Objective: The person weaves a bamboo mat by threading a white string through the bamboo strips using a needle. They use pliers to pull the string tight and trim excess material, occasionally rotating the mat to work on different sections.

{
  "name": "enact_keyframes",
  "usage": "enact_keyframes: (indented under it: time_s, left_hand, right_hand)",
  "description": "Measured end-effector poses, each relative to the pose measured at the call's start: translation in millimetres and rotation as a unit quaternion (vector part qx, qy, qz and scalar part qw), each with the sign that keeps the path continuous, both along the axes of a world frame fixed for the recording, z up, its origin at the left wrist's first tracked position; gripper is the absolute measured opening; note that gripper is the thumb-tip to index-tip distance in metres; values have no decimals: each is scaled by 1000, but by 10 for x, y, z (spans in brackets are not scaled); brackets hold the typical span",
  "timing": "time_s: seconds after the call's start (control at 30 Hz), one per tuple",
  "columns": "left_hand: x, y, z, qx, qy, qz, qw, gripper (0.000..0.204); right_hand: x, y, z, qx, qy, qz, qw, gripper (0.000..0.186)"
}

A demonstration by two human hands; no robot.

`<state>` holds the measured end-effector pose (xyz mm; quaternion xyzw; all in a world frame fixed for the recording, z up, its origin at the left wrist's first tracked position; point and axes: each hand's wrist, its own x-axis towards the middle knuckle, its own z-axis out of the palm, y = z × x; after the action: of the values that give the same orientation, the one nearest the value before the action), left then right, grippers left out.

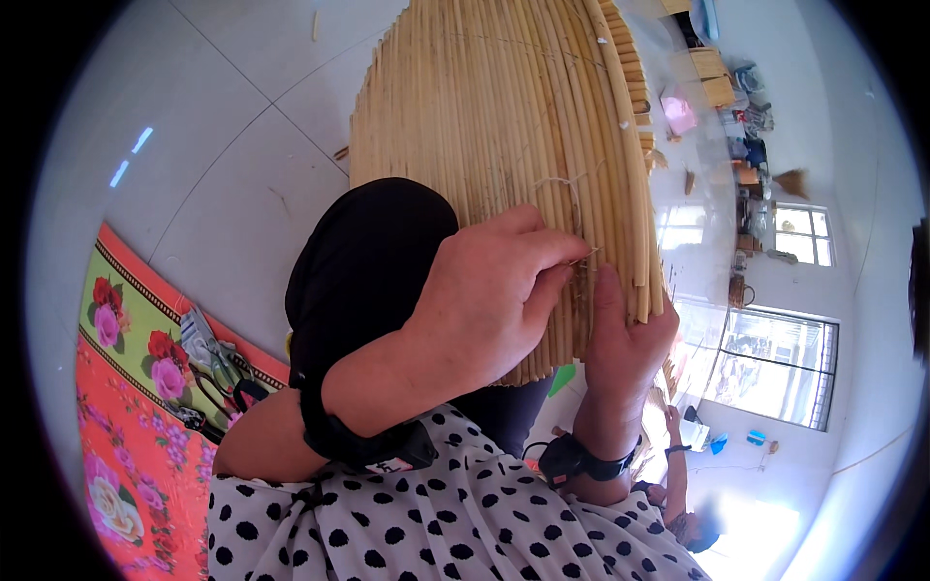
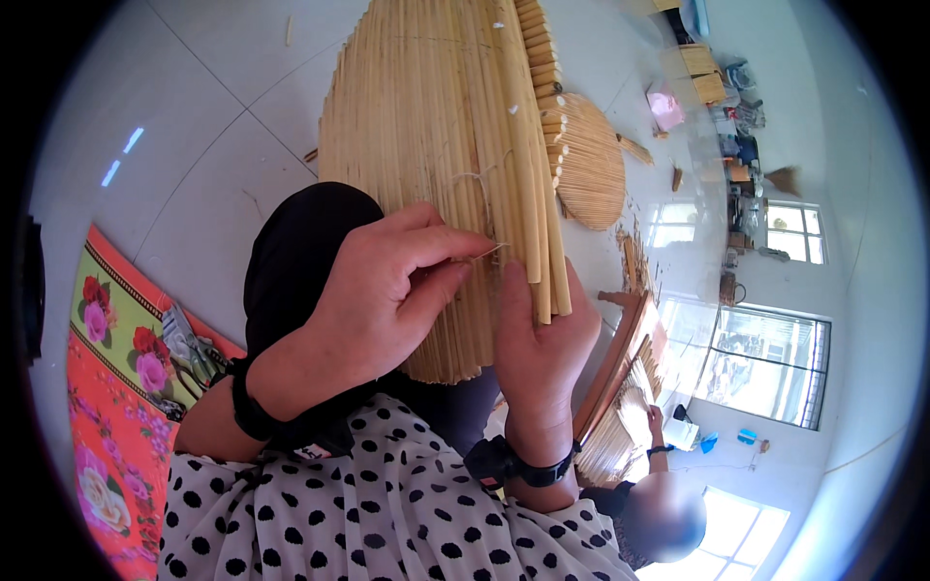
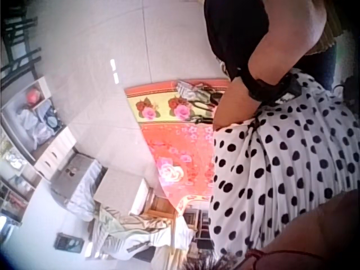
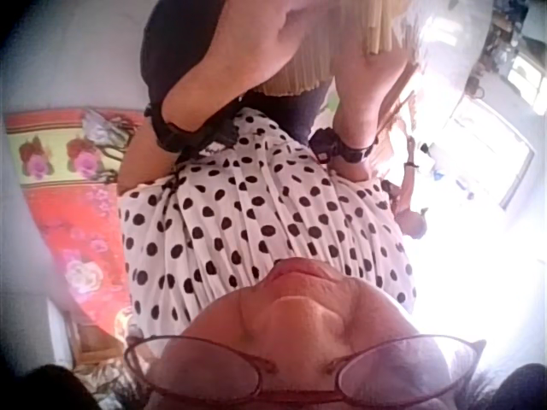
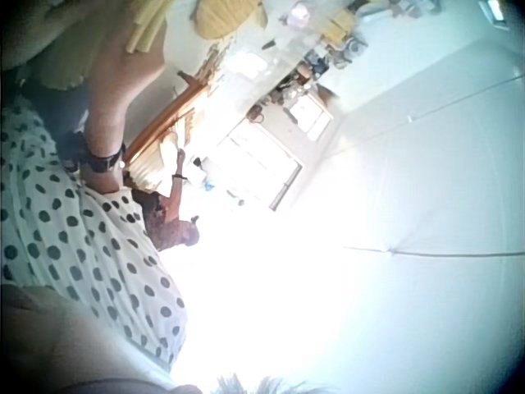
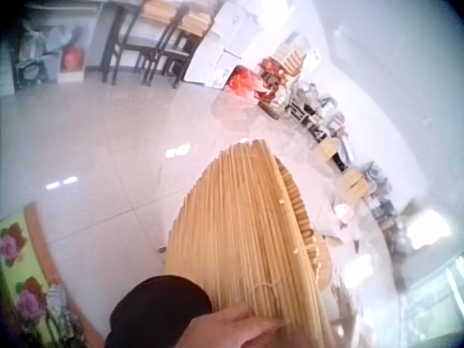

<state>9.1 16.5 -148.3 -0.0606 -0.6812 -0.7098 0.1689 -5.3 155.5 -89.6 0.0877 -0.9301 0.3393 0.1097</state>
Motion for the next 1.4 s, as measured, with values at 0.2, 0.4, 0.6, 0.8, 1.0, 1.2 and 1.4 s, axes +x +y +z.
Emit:
enact_keyframes:
  time_s: [0.2,0.4,0.6,0.8,1.0,1.2,1.4]
  left_hand:
    - [-15,7,6,-7,-1,-6,1000,20]
    - [-5,-10,30,-16,-10,-6,1000,19]
    - [47,-80,161,-35,-49,-26,998,15]
    - [84,-146,291,-40,-72,-49,995,13]
    - [265,-276,402,-82,-81,-36,993,16]
    - [479,-447,398,-70,-137,-18,988,18]
    - [689,-511,443,-87,-207,30,974,19]
  right_hand:
    - [17,-37,28,9,-4,5,1000,20]
    - [28,-40,16,6,5,12,1000,20]
    - [89,-58,9,13,-6,5,1000,21]
    - [175,-26,-4,18,-30,21,999,29]
    - [270,-94,19,15,19,142,990,46]
    - [244,-90,18,-94,-27,280,955,66]
    - [205,2,-88,-106,-37,359,927,90]
